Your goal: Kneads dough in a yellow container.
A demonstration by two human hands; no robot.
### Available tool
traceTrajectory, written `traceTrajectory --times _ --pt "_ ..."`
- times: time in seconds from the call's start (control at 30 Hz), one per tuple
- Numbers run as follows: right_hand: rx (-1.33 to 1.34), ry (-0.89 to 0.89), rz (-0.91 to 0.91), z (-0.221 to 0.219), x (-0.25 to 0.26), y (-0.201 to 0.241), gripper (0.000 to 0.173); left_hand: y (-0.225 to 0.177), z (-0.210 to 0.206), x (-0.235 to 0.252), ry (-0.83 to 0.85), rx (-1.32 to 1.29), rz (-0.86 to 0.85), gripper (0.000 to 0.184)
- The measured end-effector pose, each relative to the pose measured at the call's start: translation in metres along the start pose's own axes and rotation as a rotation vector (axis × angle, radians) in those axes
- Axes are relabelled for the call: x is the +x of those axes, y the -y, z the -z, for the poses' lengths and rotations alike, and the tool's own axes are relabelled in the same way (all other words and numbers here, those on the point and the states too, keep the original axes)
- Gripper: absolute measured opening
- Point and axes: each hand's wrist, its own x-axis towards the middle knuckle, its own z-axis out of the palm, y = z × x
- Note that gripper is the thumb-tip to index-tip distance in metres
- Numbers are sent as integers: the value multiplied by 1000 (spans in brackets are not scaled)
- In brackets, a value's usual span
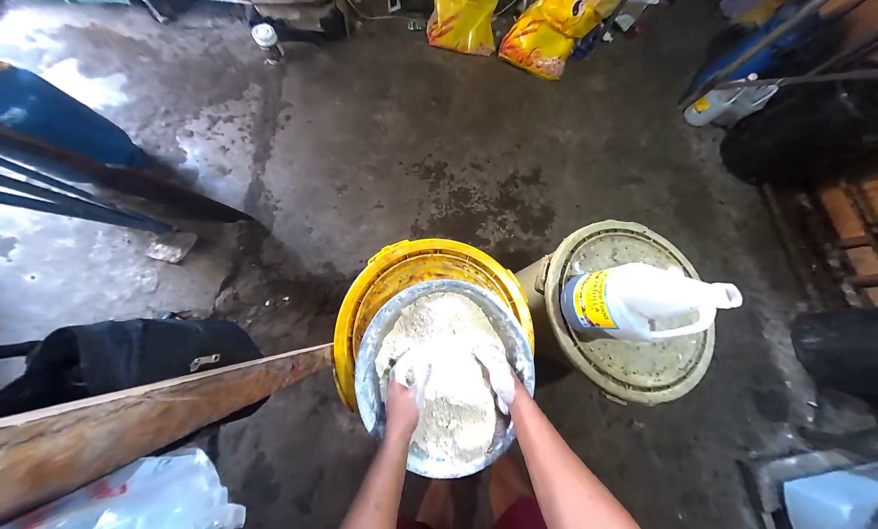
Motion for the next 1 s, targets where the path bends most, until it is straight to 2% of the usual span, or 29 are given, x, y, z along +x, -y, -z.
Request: traceTrajectory --times 0.13,0.27,0.37,0.47,0.53,0.6,0.7,0.8,0.87,0.93,1.0 --pt "-20 70 -35 -7 -9 14 40 13 -12 6 35 -343 113 47" --pt "21 94 -66 -9 -10 7 37 21 -17 -2 38 -544 277 48" --pt "-109 226 -25 -7 -13 33 38 -7 -1 -20 127 -601 313 50" --pt "-185 297 -12 -12 -23 61 44 -11 6 -13 175 -502 233 42" --pt "-295 301 65 -18 -27 71 44 -20 10 -4 143 -320 173 37" --pt "-482 243 156 -23 -20 75 52 -36 16 -3 130 -123 108 39" --pt "-692 160 216 -22 -9 74 56 -48 24 -2 95 41 11 38" --pt "-954 214 261 -16 -3 73 55 -44 28 -16 63 141 5 38" --pt "-1008 158 336 -8 -5 83 49 -41 27 -34 17 155 18 50" --pt "-1023 101 429 -2 -4 99 51 -37 21 -55 -80 121 68 58" --pt "-1045 119 517 -4 5 114 57 -31 7 -79 -156 77 126 60"
